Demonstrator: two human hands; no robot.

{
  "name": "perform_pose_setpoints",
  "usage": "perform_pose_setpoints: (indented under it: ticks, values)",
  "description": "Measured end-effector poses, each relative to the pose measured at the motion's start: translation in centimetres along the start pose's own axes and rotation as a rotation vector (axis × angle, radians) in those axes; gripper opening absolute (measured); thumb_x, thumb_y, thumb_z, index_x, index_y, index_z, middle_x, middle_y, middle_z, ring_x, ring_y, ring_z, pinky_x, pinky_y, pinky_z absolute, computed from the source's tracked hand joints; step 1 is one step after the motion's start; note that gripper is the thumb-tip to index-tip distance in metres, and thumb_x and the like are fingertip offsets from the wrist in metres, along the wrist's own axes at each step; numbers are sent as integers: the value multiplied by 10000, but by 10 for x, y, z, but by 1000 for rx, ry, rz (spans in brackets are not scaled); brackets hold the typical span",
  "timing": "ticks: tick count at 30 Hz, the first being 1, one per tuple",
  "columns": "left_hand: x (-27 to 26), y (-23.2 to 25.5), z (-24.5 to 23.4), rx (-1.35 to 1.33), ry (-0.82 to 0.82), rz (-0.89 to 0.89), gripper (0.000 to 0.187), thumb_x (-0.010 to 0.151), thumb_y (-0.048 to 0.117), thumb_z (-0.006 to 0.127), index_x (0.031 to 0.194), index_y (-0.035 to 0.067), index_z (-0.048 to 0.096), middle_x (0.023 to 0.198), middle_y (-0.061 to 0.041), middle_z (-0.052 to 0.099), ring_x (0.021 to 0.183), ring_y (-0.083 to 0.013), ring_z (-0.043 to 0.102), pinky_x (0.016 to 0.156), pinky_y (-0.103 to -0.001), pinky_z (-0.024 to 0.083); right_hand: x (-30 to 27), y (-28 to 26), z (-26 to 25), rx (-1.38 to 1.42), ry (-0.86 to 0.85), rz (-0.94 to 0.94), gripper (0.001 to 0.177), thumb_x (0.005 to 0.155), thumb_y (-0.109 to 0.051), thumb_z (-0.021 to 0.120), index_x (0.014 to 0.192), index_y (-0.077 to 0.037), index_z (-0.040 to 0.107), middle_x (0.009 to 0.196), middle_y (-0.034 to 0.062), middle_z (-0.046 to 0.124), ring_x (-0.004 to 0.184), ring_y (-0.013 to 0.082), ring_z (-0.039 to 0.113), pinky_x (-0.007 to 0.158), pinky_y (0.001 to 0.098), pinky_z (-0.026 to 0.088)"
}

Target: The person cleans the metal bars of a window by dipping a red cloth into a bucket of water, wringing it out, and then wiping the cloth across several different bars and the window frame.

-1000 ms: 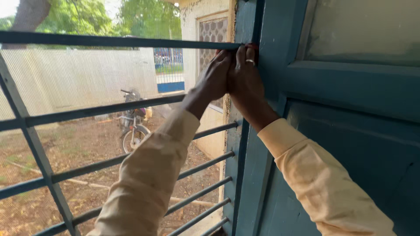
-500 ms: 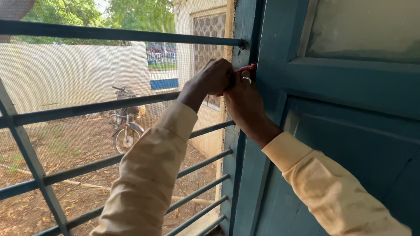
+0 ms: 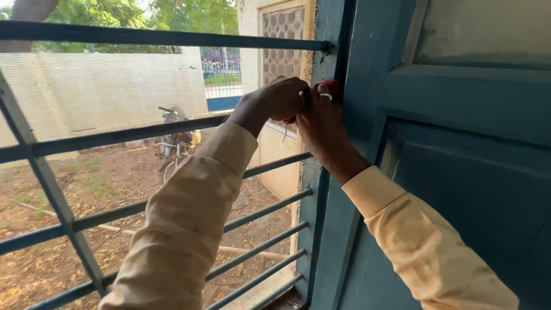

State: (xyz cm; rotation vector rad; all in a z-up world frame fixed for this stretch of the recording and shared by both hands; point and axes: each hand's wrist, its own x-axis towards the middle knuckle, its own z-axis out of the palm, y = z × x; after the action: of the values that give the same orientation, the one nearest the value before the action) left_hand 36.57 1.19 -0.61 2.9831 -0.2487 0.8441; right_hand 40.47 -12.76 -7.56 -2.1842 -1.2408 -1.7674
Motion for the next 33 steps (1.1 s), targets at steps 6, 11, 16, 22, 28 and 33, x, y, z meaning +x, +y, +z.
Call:
perform_pose_setpoints:
  ticks: [6, 11, 16, 22, 28, 33]
  values:
    - [-23, 18, -12, 77, 608, 156, 261, 865, 94, 726, 1118, 37, 700, 1117, -181, 727, 1074, -329, 703, 933, -392, 576, 5, 1, -2, 79, 73, 61, 297, 930, -101, 705, 1195, 3, 619, 1189, 199, 600, 1166, 386, 571, 1029, 494, 503]
    - [-47, 29, -15, 88, 634, 138, 183, 930, 107, 702, 1092, 20, 701, 1080, -170, 710, 1014, -326, 670, 942, -434, 551, 4, -4, 0, 41, 286, 96, 583, 937, -38, 708, 1469, 88, 504, 1429, 262, 504, 1270, 427, 496, 1125, 472, 428]
    - [-41, 37, -9, 181, 121, -67, 235, 971, 194, 589, 1113, 44, 702, 1157, -170, 667, 1084, -334, 638, 957, -453, 525, -11, -13, 17, 181, 171, -28, 679, 829, -63, 713, 1446, 109, 489, 1360, 280, 503, 1300, 426, 436, 1121, 544, 332]
    - [-35, 20, -13, -86, -3, -236, 275, 968, 218, 602, 1162, 30, 651, 1118, -157, 687, 1031, -296, 682, 888, -431, 568, 11, 33, 28, 264, -151, -165, 234, 956, -107, 714, 1183, -69, 679, 1228, 126, 639, 1229, 351, 597, 1062, 471, 506]
    - [-42, 12, -3, -222, 725, 111, 338, 828, 126, 716, 1124, -18, 642, 1042, -180, 693, 985, -338, 687, 840, -411, 582, 44, 12, 13, 375, 625, -106, 293, 1042, -83, 713, 1310, 13, 644, 1381, 209, 586, 1274, 385, 591, 1058, 456, 527]
    - [-46, 11, 3, -180, 719, 83, 356, 843, 135, 758, 1130, -31, 628, 1104, -256, 657, 1019, -402, 674, 872, -447, 566, 31, -7, 8, 609, 641, -53, 301, 1021, -139, 696, 1273, -3, 600, 1294, 247, 549, 1207, 429, 573, 1038, 491, 505]
